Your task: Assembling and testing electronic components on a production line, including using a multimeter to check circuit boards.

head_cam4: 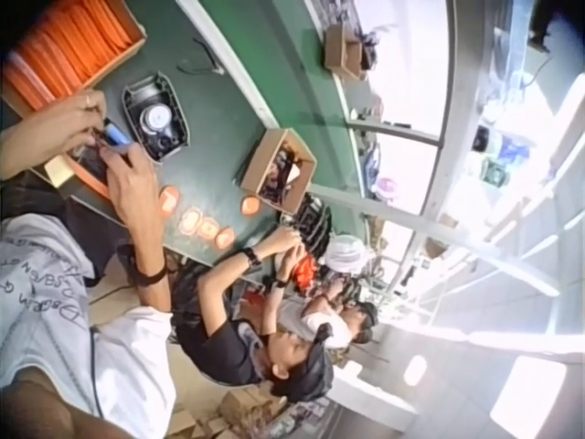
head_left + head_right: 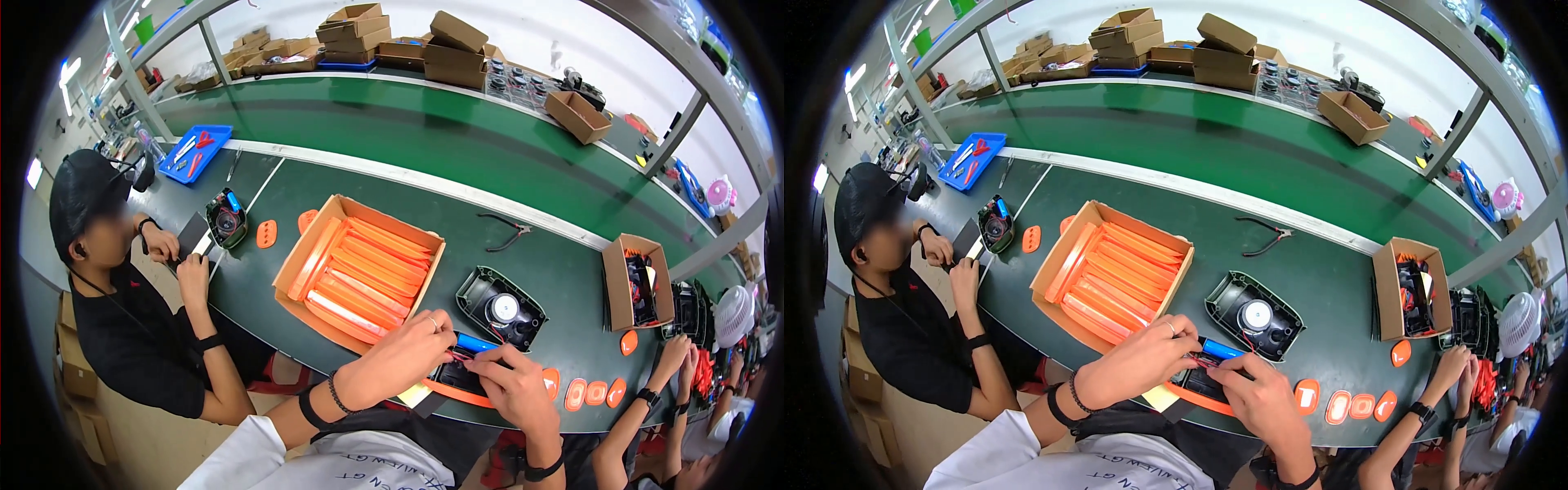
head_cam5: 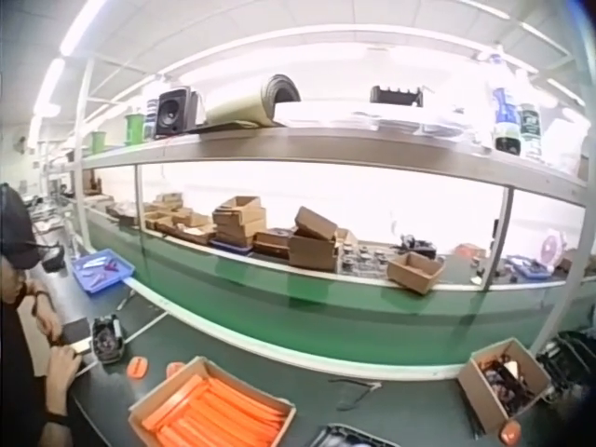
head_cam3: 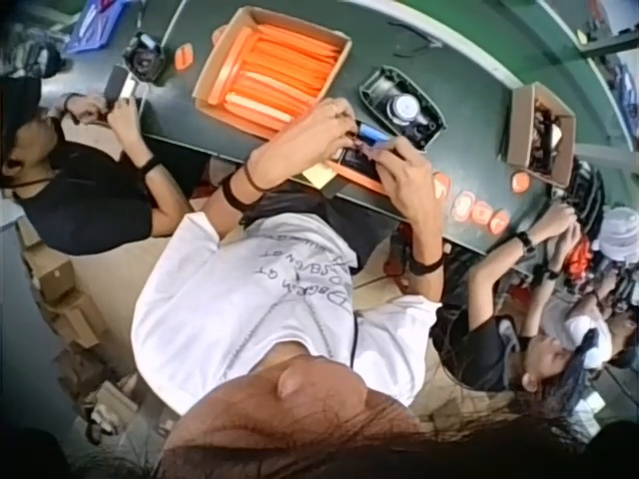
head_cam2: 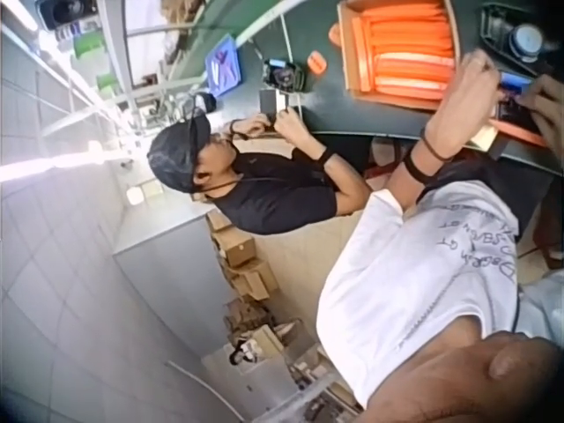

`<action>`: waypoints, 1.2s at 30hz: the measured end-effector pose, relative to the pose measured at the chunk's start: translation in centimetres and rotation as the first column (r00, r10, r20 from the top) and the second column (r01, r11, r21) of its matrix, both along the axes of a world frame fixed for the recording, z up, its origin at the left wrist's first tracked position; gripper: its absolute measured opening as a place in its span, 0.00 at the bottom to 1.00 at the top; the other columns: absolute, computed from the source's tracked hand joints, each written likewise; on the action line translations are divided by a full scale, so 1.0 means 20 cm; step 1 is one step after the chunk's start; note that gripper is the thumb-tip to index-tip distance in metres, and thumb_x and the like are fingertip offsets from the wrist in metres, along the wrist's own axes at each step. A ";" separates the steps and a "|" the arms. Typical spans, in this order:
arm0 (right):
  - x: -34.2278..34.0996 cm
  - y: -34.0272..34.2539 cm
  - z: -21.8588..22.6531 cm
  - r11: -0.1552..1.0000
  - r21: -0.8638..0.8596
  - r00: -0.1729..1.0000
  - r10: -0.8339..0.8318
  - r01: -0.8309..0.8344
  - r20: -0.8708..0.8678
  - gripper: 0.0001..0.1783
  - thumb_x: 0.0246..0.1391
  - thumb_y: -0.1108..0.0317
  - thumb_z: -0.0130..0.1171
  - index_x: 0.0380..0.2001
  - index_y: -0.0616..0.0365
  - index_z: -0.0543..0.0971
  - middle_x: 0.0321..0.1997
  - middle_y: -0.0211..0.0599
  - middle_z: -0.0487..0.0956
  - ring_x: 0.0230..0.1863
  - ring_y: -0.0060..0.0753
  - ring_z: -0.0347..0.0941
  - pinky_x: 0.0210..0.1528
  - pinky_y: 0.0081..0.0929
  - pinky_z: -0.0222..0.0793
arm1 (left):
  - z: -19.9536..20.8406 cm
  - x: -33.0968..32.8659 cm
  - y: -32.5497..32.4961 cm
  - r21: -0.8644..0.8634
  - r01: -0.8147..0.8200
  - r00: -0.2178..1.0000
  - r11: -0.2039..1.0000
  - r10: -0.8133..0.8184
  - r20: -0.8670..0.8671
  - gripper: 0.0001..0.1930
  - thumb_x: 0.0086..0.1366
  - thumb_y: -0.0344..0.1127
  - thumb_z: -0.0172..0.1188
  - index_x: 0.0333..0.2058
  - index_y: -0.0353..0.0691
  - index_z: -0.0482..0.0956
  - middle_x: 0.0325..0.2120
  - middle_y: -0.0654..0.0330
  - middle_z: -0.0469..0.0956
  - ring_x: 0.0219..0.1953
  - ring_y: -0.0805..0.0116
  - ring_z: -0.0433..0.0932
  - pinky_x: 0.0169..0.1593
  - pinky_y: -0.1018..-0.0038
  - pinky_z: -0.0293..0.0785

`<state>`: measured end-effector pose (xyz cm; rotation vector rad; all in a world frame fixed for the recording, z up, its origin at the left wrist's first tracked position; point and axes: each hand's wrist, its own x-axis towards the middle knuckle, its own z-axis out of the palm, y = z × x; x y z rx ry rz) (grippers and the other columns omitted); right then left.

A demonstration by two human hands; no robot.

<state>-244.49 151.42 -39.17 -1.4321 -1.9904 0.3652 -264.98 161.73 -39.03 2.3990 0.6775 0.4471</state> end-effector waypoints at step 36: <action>-0.08 0.05 -0.09 0.976 0.218 0.962 -0.047 -0.013 0.267 0.10 0.45 0.72 0.70 0.32 0.55 0.81 0.28 0.28 0.78 0.32 0.32 0.74 0.40 0.32 0.66 | -0.06 -0.02 0.03 0.209 0.124 0.992 0.970 -0.122 -0.023 0.04 0.60 0.29 0.62 0.32 0.34 0.79 0.39 0.61 0.73 0.43 0.62 0.73 0.48 0.69 0.74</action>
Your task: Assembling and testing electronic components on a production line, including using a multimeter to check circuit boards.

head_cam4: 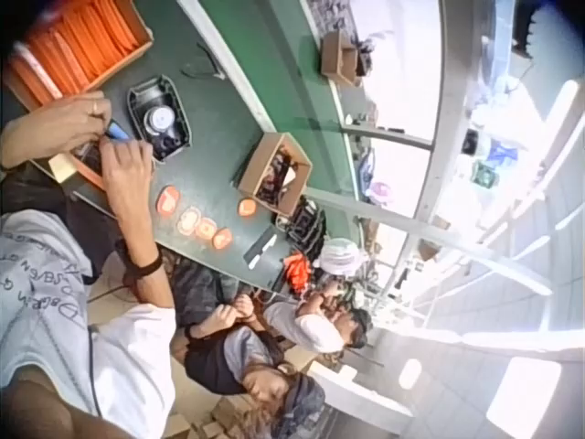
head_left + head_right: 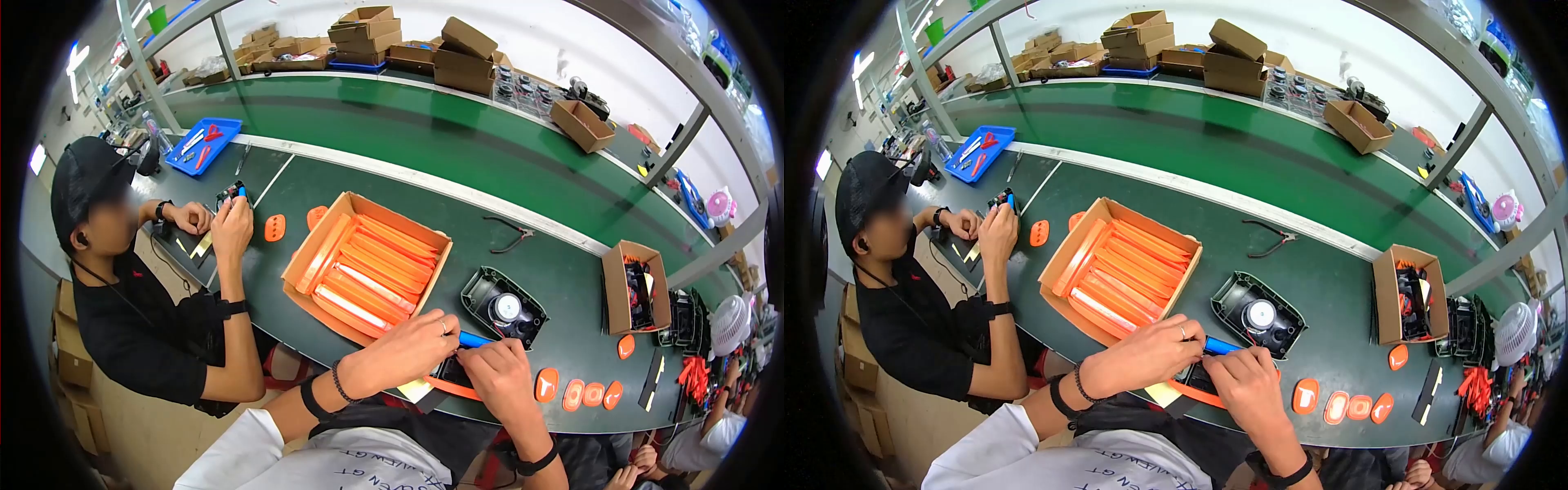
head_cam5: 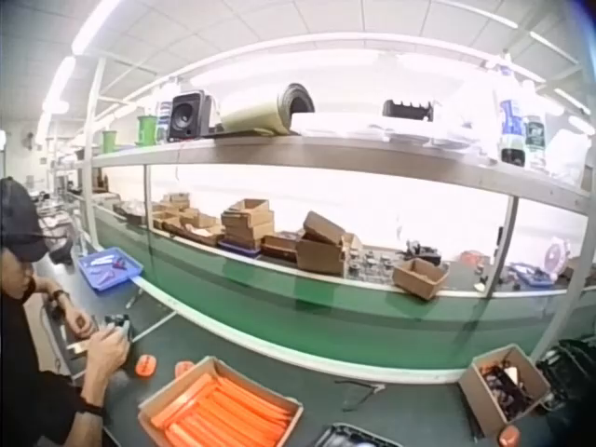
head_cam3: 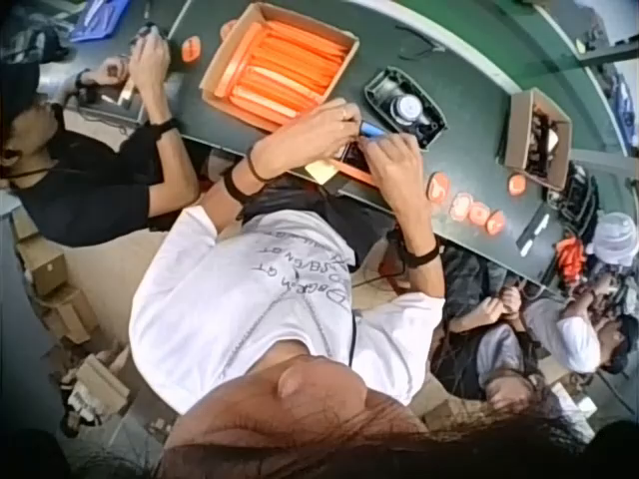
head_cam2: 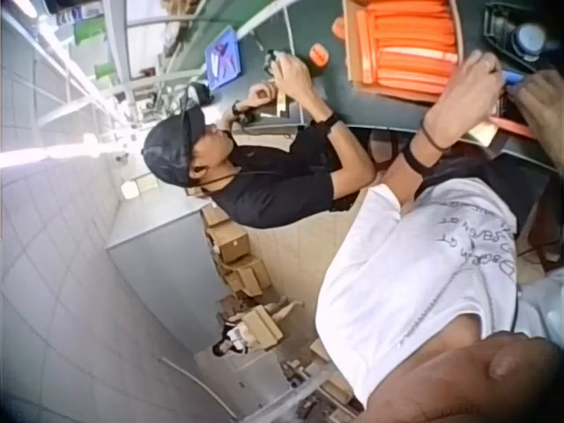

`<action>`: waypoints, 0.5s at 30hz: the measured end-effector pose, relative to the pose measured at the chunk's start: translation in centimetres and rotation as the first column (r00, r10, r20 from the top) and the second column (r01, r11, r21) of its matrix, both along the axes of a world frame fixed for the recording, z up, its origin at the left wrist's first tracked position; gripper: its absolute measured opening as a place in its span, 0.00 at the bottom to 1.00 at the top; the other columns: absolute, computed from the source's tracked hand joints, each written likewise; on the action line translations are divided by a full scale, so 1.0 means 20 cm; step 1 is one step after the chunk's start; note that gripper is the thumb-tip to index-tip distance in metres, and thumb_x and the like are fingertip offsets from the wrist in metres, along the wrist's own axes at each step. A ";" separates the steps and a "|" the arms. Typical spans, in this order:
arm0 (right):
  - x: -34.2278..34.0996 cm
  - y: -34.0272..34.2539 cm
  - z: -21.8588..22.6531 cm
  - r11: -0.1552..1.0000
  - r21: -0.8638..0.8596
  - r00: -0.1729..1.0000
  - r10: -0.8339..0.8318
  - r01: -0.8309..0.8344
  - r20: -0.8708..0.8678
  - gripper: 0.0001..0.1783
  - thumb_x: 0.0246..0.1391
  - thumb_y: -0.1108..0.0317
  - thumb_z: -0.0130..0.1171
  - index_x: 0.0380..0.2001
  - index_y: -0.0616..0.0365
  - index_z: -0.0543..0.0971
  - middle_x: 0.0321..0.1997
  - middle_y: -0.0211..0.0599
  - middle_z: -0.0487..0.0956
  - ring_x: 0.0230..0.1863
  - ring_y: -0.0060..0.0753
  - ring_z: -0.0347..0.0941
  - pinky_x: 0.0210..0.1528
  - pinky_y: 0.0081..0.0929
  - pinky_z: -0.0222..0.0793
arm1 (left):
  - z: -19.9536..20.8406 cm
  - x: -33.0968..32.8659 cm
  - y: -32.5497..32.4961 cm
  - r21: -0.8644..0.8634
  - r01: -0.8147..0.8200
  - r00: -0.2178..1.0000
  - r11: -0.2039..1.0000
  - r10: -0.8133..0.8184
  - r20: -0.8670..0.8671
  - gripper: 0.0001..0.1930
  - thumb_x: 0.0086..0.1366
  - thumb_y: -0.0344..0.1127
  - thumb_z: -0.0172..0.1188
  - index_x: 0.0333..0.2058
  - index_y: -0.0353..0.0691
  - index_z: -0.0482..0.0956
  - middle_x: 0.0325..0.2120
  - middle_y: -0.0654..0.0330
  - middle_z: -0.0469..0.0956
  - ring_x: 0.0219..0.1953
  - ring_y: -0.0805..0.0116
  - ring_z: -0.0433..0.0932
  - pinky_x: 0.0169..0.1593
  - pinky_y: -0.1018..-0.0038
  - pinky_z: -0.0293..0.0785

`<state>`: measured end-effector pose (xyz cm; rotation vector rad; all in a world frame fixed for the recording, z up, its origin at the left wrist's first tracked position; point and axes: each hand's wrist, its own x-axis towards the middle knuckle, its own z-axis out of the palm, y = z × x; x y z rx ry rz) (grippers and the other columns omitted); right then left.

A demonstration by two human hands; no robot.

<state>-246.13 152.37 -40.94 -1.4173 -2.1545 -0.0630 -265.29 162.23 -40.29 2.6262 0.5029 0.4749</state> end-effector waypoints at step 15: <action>-0.06 -0.01 0.04 1.000 0.007 0.999 -0.012 0.011 0.053 0.08 0.46 0.74 0.64 0.33 0.57 0.82 0.29 0.35 0.77 0.33 0.40 0.73 0.43 0.39 0.66 | -0.06 0.03 -0.02 0.050 -0.005 0.994 0.999 0.000 0.108 0.05 0.57 0.29 0.55 0.28 0.34 0.78 0.35 0.57 0.72 0.43 0.59 0.72 0.46 0.67 0.73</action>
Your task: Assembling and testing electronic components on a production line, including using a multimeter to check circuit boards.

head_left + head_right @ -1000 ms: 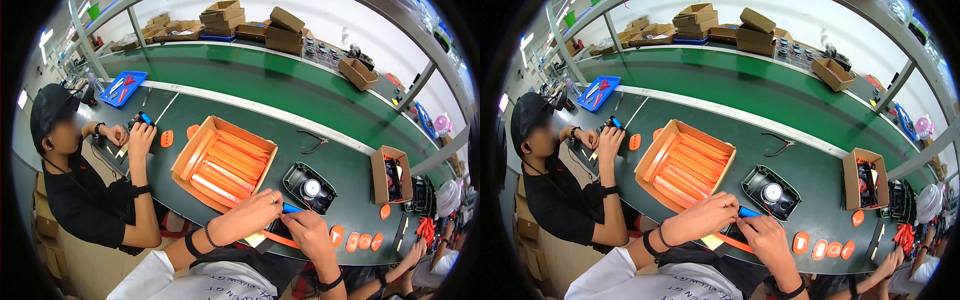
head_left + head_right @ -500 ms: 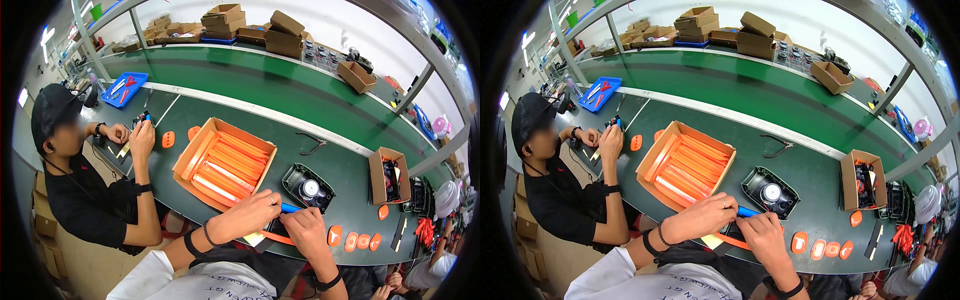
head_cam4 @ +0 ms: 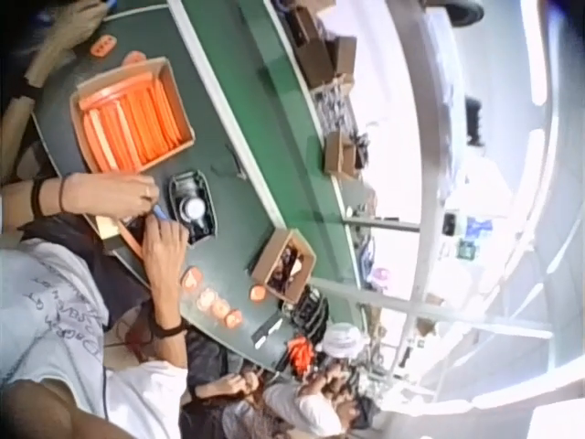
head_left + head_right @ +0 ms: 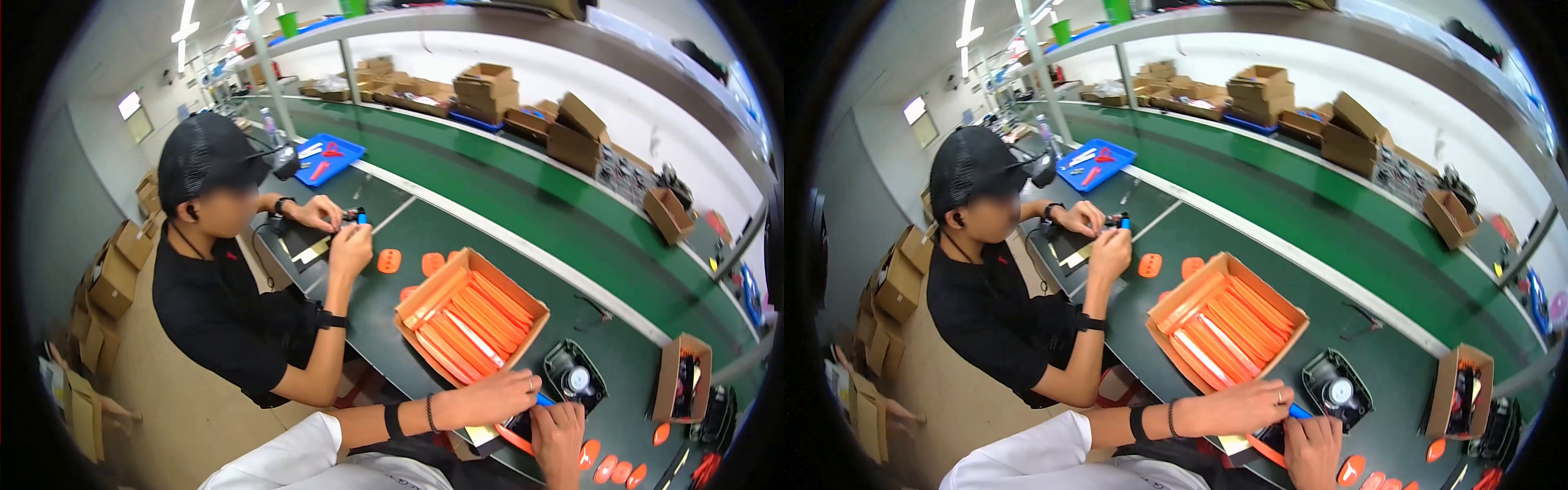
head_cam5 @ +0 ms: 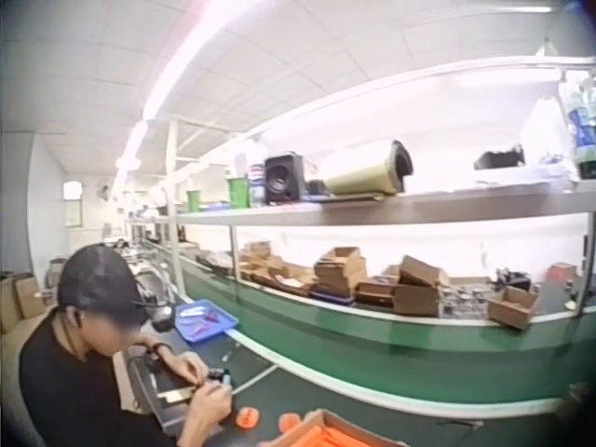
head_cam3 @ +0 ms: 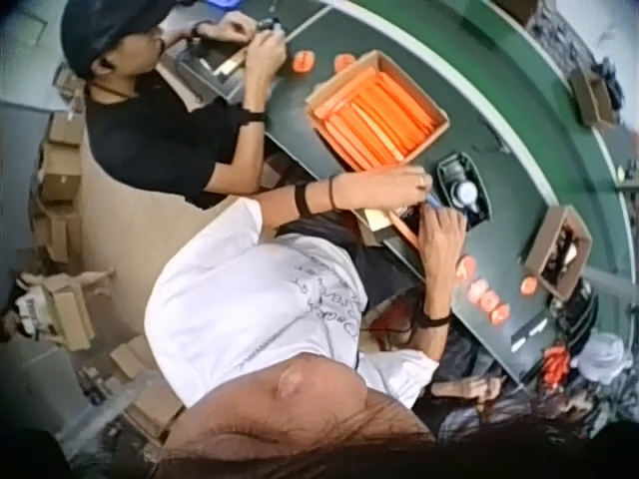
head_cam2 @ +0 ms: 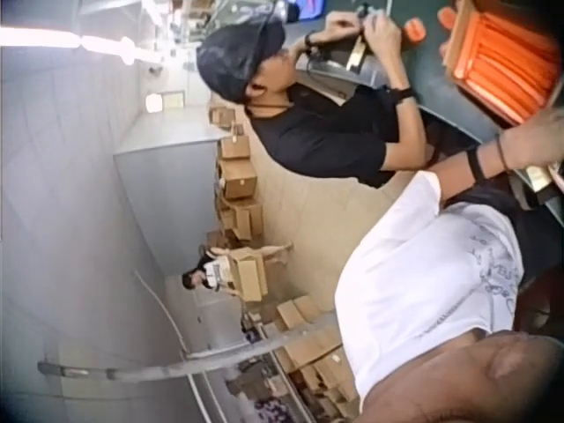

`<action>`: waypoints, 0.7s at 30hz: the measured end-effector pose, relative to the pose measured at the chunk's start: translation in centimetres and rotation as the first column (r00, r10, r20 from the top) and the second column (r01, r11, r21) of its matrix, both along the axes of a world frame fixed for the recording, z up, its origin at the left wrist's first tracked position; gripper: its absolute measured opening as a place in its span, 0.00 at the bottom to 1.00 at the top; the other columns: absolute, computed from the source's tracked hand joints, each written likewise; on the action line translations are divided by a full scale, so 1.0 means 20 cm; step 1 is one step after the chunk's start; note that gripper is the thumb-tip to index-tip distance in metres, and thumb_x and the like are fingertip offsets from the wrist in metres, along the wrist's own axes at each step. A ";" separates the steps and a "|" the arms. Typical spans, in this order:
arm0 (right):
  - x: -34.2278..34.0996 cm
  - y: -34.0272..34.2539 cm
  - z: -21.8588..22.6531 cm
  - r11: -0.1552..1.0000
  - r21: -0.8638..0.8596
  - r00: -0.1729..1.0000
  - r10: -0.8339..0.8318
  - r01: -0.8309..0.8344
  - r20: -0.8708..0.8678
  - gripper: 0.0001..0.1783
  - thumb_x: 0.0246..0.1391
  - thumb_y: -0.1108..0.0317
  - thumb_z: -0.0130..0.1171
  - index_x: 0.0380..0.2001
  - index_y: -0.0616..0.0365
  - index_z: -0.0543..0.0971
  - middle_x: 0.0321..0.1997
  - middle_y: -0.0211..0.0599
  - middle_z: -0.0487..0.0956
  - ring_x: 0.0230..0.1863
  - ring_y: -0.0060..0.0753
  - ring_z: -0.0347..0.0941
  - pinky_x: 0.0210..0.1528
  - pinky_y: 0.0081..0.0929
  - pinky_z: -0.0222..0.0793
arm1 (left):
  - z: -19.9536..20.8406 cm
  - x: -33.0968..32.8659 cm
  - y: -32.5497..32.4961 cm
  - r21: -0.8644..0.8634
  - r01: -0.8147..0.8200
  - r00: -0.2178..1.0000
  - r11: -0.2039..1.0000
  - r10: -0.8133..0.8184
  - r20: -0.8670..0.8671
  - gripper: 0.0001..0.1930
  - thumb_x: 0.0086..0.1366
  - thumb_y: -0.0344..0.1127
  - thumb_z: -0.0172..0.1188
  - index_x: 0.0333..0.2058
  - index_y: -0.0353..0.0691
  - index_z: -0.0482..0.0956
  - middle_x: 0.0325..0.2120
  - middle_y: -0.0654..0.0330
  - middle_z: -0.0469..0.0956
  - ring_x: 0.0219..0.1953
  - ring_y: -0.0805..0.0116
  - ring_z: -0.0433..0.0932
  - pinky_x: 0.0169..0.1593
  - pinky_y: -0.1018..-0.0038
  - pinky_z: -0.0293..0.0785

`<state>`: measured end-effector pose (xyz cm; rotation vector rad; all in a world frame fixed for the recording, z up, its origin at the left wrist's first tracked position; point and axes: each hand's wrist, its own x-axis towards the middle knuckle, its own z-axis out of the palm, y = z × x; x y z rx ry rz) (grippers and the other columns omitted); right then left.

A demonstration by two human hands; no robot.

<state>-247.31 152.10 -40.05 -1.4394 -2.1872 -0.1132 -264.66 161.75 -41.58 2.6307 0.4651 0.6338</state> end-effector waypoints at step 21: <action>0.06 -0.01 -0.05 0.999 -0.028 0.995 -0.034 0.031 -0.092 0.06 0.46 0.75 0.66 0.30 0.58 0.80 0.27 0.39 0.76 0.32 0.44 0.72 0.41 0.42 0.64 | -0.07 0.00 -0.02 0.082 -0.032 0.974 0.996 0.013 0.227 0.06 0.57 0.32 0.56 0.33 0.39 0.75 0.36 0.57 0.71 0.40 0.58 0.74 0.42 0.66 0.73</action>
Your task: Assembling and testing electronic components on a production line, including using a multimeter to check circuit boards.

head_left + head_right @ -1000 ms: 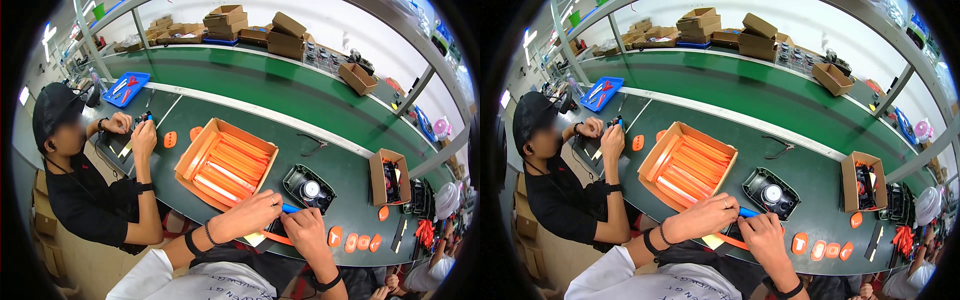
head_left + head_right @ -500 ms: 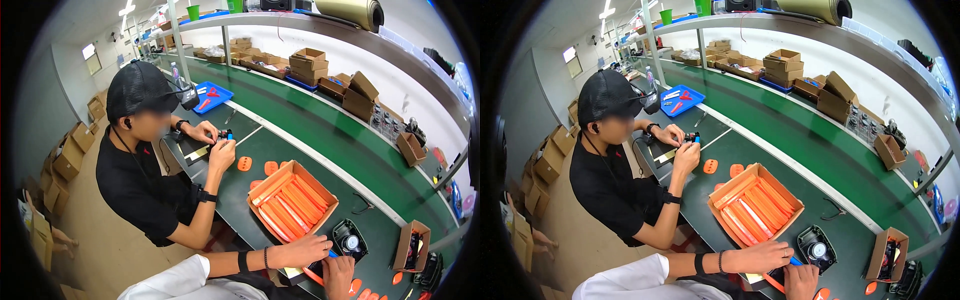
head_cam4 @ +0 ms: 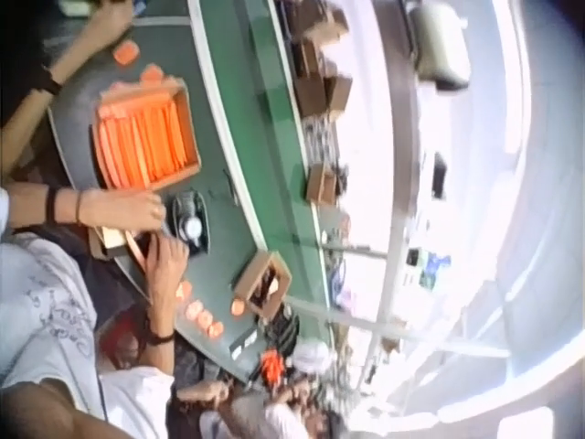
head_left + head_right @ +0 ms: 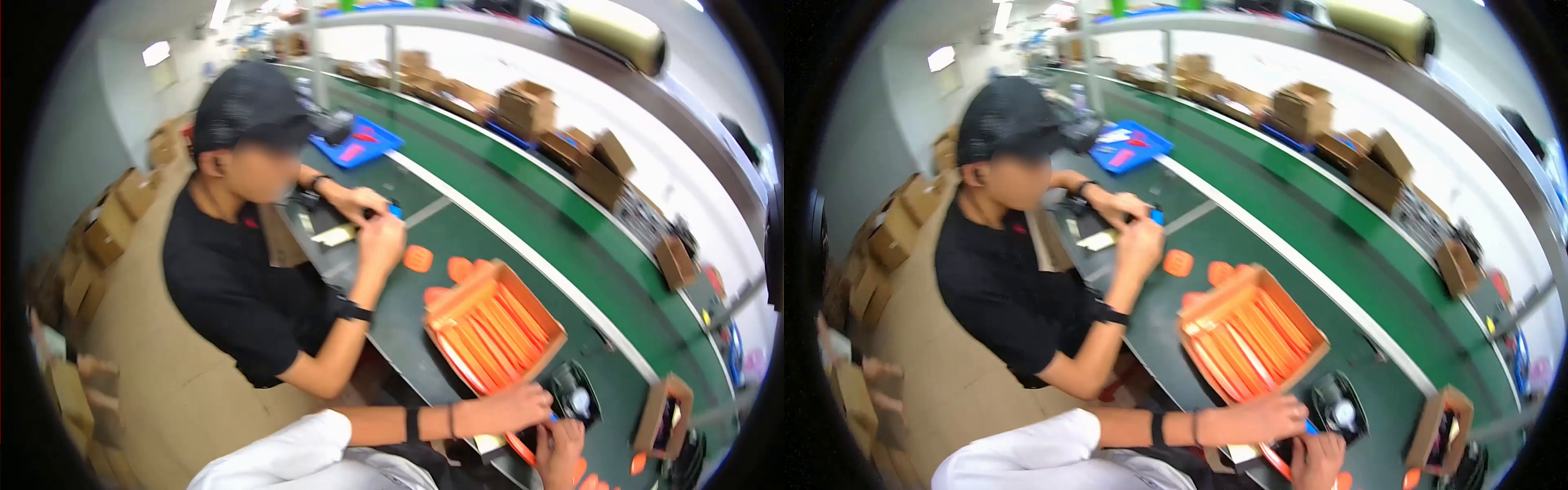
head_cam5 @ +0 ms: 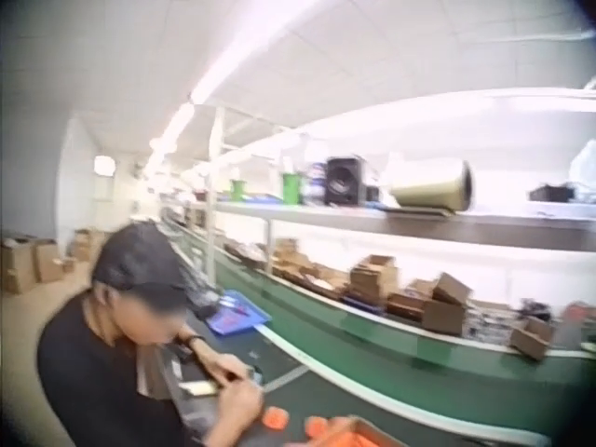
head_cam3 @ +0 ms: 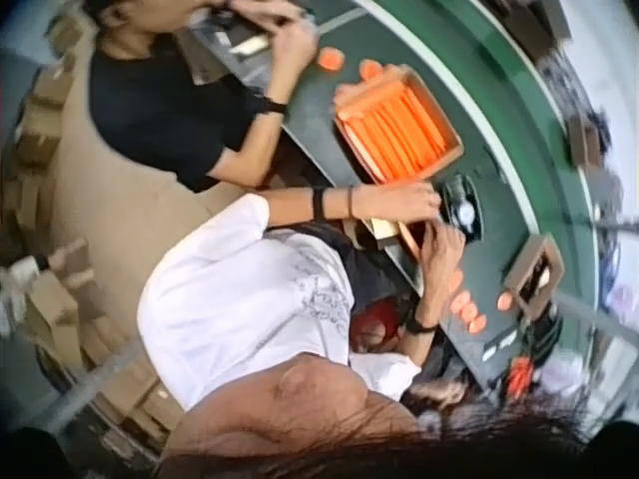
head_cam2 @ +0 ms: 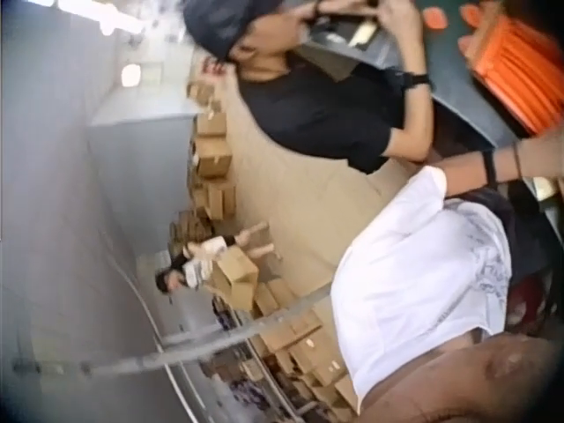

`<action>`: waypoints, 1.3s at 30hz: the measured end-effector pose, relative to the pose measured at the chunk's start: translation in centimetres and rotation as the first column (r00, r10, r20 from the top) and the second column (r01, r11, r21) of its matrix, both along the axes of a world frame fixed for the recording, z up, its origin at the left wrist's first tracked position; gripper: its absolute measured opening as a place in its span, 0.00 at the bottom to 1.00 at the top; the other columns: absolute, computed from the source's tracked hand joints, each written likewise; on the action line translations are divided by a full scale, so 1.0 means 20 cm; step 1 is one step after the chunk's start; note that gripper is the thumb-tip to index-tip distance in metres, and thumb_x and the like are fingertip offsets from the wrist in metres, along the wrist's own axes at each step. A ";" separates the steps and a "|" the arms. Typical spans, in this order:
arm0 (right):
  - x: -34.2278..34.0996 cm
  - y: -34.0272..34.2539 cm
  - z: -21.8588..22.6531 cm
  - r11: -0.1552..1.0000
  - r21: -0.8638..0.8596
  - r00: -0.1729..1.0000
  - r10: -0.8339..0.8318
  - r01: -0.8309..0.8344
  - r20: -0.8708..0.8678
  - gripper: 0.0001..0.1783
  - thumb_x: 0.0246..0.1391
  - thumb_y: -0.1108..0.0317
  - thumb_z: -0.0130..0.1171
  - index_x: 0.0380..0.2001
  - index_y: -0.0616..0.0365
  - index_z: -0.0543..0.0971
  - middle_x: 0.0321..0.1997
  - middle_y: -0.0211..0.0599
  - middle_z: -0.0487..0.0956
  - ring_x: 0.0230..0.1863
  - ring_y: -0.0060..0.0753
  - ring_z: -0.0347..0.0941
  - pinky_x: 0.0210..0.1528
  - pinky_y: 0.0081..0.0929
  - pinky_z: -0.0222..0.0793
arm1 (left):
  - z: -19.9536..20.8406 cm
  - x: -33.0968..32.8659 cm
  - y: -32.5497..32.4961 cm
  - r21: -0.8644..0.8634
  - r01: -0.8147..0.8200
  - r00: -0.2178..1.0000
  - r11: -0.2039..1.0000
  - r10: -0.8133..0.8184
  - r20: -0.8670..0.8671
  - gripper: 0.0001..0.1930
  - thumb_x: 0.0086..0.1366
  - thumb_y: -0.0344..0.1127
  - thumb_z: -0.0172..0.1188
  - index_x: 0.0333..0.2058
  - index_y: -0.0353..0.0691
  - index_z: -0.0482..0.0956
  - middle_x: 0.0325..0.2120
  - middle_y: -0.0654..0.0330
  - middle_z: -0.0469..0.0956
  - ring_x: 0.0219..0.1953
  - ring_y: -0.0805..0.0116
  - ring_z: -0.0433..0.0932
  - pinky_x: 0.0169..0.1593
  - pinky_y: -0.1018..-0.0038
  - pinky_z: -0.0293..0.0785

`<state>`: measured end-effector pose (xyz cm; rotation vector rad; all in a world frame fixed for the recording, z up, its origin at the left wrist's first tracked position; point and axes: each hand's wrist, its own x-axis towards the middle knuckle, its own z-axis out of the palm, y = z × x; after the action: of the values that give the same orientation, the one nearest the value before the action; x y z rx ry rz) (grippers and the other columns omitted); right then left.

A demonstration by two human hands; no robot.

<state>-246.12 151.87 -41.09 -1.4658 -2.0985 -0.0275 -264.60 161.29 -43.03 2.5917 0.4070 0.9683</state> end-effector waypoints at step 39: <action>-1.38 0.55 0.44 0.380 -0.573 0.681 0.512 -0.726 -0.524 0.32 0.58 0.69 0.64 0.63 0.64 0.66 0.33 0.37 0.83 0.34 0.30 0.82 0.39 0.26 0.76 | -0.33 0.13 0.05 0.012 -0.124 0.992 0.992 0.124 0.026 0.09 0.68 0.36 0.47 0.31 0.39 0.69 0.36 0.56 0.70 0.43 0.65 0.71 0.45 0.66 0.70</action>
<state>-273.78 162.91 -32.34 -0.7970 -2.3934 1.4427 -262.01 162.35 -49.68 2.5889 0.5626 1.0473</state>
